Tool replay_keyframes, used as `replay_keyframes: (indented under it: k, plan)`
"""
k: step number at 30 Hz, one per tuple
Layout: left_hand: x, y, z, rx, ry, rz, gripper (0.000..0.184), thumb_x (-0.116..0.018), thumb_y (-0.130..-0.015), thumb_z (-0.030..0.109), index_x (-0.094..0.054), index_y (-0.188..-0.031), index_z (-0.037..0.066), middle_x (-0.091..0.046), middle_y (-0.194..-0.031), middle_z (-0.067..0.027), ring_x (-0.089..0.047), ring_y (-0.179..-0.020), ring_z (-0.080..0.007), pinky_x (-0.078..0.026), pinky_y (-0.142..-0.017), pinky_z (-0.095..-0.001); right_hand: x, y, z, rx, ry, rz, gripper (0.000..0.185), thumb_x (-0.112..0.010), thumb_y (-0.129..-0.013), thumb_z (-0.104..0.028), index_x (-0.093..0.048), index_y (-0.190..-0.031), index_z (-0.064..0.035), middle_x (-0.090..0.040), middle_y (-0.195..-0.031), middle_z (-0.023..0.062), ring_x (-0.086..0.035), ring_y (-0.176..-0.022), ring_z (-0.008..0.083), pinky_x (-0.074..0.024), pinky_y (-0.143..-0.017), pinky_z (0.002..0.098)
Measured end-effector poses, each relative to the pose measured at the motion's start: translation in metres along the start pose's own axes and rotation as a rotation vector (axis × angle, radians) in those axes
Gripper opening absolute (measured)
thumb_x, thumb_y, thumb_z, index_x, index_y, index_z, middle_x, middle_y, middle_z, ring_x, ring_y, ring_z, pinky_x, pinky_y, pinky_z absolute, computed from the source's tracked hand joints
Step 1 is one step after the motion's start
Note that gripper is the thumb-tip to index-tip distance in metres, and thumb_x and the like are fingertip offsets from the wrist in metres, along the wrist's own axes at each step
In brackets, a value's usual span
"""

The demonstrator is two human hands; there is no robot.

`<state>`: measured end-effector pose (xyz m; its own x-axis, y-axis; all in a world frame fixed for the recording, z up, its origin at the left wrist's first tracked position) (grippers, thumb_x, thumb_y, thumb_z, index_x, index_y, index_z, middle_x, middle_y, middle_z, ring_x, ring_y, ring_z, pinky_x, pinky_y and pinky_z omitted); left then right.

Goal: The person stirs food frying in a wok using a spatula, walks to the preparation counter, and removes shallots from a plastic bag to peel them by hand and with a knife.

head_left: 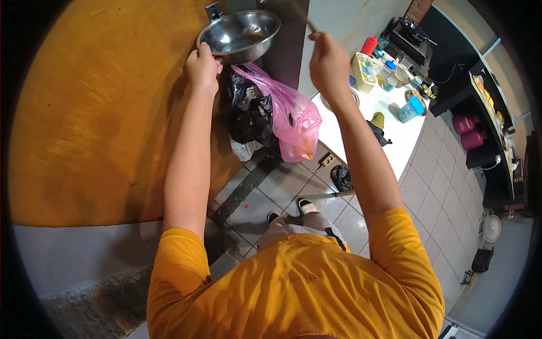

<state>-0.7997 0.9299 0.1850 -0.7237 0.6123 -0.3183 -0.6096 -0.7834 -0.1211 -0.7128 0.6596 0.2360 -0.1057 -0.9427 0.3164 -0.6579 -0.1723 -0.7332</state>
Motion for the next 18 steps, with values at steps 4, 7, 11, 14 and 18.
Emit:
replay_keyframes:
  k: [4, 7, 11, 14, 18]
  plan:
    - [-0.019, -0.005, 0.003, 0.002, -0.036, -0.002, 0.025, -0.048, -0.101, 0.021, -0.051, -0.087, 0.001, -0.05, -0.072, -0.0028, -0.043, -0.054, -0.0103, -0.033, -0.044, -0.0262, -0.02, 0.014, 0.011, 0.174, 0.137, -0.163, 0.014, -0.051, -0.094, -0.012, -0.06, -0.094, -0.001, -0.064, -0.085, 0.0254, -0.062, -0.083, 0.0449, -0.0499, -0.072, 0.0508]
    - [-0.026, -0.014, 0.006, -0.007, 0.007, -0.017, 0.023, -0.049, -0.1, 0.021, -0.051, -0.089, 0.0, -0.052, -0.073, -0.0037, -0.045, -0.055, -0.0105, -0.035, -0.044, -0.026, 0.012, -0.011, 0.0, 0.146, 0.064, 0.061, 0.015, -0.05, -0.093, -0.011, -0.06, -0.094, -0.0012, -0.065, -0.087, 0.025, -0.063, -0.082, 0.0449, -0.0497, -0.072, 0.0521]
    - [-0.03, -0.022, 0.007, -0.037, -0.012, -0.005, 0.025, -0.049, -0.098, 0.022, -0.05, -0.086, 0.0, -0.054, -0.068, -0.008, -0.049, -0.052, -0.014, -0.038, -0.043, -0.0282, -0.02, 0.011, 0.039, 0.143, 0.099, -0.12, 0.017, -0.049, -0.094, -0.009, -0.063, -0.095, -0.0007, -0.066, -0.091, 0.0242, -0.063, -0.086, 0.0444, -0.0502, -0.076, 0.0497]
    - [-0.031, -0.011, 0.008, -0.051, -0.039, 0.019, 0.024, -0.049, -0.097, 0.021, -0.049, -0.085, 0.0, -0.051, -0.067, -0.0055, -0.046, -0.051, -0.0128, -0.037, -0.043, -0.0277, 0.003, 0.008, 0.035, 0.091, 0.061, -0.068, 0.018, -0.05, -0.095, -0.01, -0.064, -0.095, -0.0002, -0.066, -0.087, 0.0244, -0.062, -0.082, 0.0448, -0.0493, -0.073, 0.049]
    - [-0.027, 0.028, 0.006, -0.057, -0.027, -0.012, 0.023, -0.051, -0.097, 0.02, -0.049, -0.083, 0.002, -0.048, -0.068, -0.0027, -0.043, -0.051, -0.0098, -0.032, -0.042, -0.0259, 0.073, 0.025, 0.028, -0.017, -0.087, -0.089, 0.021, -0.05, -0.097, -0.016, -0.061, -0.094, 0.0017, -0.063, -0.083, 0.0263, -0.061, -0.081, 0.0461, -0.0474, -0.071, 0.0509]
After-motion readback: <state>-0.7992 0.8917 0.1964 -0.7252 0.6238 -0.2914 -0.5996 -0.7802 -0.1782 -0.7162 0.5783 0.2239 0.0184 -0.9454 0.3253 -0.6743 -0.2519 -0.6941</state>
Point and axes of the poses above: each hand's wrist, its own y-axis away from the middle knuckle, its own x-axis out of the back of the hand, z = x × y, the point moved 6 cm from there along -y, towards the middle knuckle
